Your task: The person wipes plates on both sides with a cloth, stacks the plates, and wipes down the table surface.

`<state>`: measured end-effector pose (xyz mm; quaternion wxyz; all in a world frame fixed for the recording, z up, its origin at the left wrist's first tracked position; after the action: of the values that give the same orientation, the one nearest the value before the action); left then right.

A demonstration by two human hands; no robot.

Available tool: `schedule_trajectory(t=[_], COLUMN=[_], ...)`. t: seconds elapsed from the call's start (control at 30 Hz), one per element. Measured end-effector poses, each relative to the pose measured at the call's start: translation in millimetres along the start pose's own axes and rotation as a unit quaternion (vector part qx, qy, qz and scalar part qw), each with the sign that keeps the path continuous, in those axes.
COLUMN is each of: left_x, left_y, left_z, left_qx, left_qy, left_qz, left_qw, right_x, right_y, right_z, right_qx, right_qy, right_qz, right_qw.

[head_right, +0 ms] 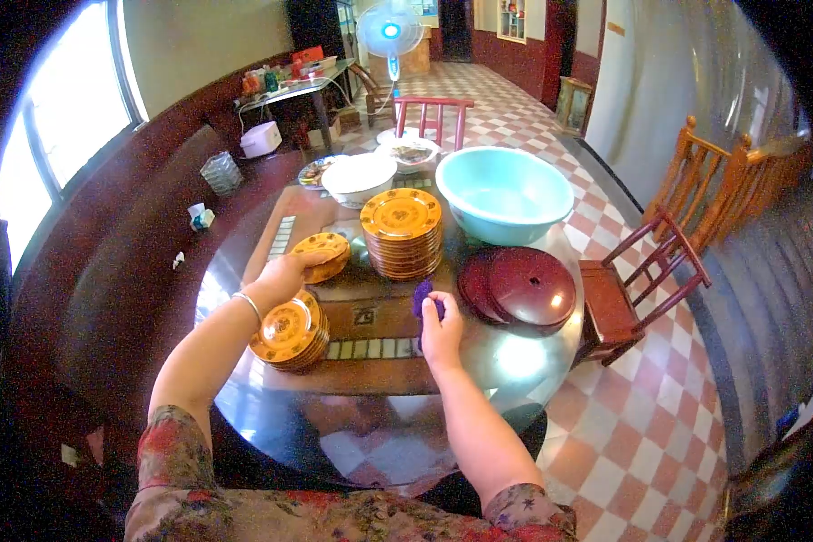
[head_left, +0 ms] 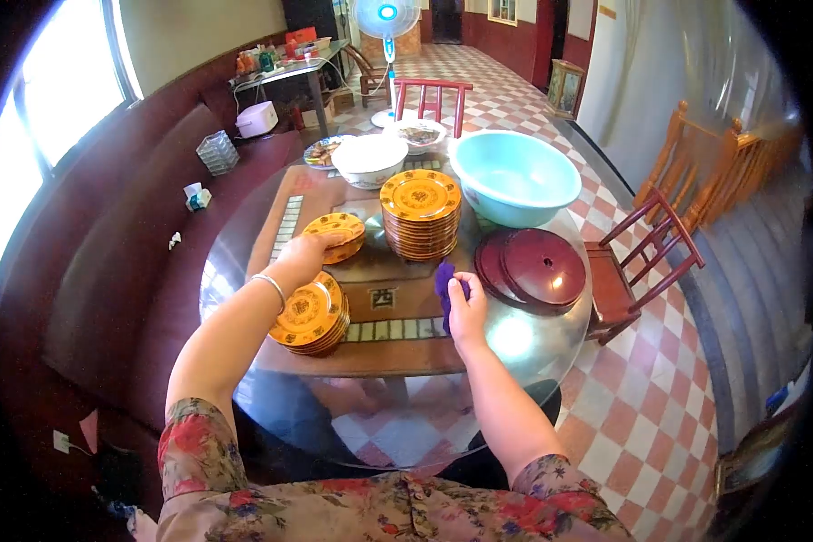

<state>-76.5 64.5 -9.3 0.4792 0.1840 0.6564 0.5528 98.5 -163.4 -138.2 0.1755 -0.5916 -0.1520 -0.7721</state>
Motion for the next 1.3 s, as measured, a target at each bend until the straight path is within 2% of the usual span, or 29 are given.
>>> schedule_trajectory(t=[0.13,0.17,0.27,0.37,0.47,0.67,0.77,0.9,1.0,1.03,1.13,1.23,1.3], left_x=[4.0,7.4,5.3,27.0,14.3,32.7,36.8,18.1,6.4,4.8,5.8,14.3,43.8], left_y=[-9.3,-12.4,-11.4,-23.0,-20.1,-41.4,-44.6,-24.0,-8.4,-3.0,11.4,20.7,11.1], left_z=[11.1,13.1,14.7,29.5,34.0,55.6,54.1,23.5,-16.5,-33.9,-92.9,-142.2,-157.8], left_qx=[0.046,0.058,0.08,0.08,0.107,0.124,0.115,-0.056,-0.1,-0.107,-0.137,-0.181,-0.206], left_qy=[-0.017,-0.012,0.008,0.021,0.039,0.007,0.045,-0.021,-0.086,-0.109,-0.081,0.033,0.02], left_qz=[0.064,0.085,0.12,0.098,0.089,0.114,0.065,-0.08,-0.144,-0.114,-0.141,-0.199,-0.238], left_qw=[0.997,0.995,0.989,0.992,0.99,0.986,0.99,0.995,0.981,0.982,0.977,0.963,0.949], right_x=[10.4,12.3,6.7,1.5,4.5,17.9,2.6,0.9,-6.3,-2.4,-6.8,-5.6,0.3], right_y=[-2.1,-2.7,-5.8,-6.9,-7.1,-4.9,-5.5,-7.7,-8.5,-8.7,-8.4,-4.3,-1.6], right_z=[0.1,-1.5,1.5,2.8,2.4,0.1,4.2,6.6,10.4,9.3,10.3,6.5,2.6], right_qx=[-0.003,0.013,0.022,0.015,0.013,0.004,-0.003,0.005,0.009,0.009,-0.003,0.018,0.009], right_qy=[0.021,-0.014,-0.014,-0.008,-0.003,-0.004,0.017,0.036,0.052,0.062,0.096,0.05,0.085], right_qz=[-0.012,0.014,0.037,0.017,0.011,-0.001,-0.036,-0.029,-0.071,-0.075,-0.073,-0.041,-0.066], right_qw=[1.0,1.0,0.999,1.0,1.0,1.0,0.999,0.999,0.996,0.995,0.993,0.998,0.994])
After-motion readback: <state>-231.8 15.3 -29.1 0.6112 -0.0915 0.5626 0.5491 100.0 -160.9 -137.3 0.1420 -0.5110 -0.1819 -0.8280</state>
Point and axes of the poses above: each hand's wrist, its own z-axis towards the middle knuckle, its own y-axis out of the back of the hand, x = y × z, the point moved 3 cm from there along z, towards the middle knuckle, and after that the axes turned 14 degrees about -z, right-handed, at the moved point
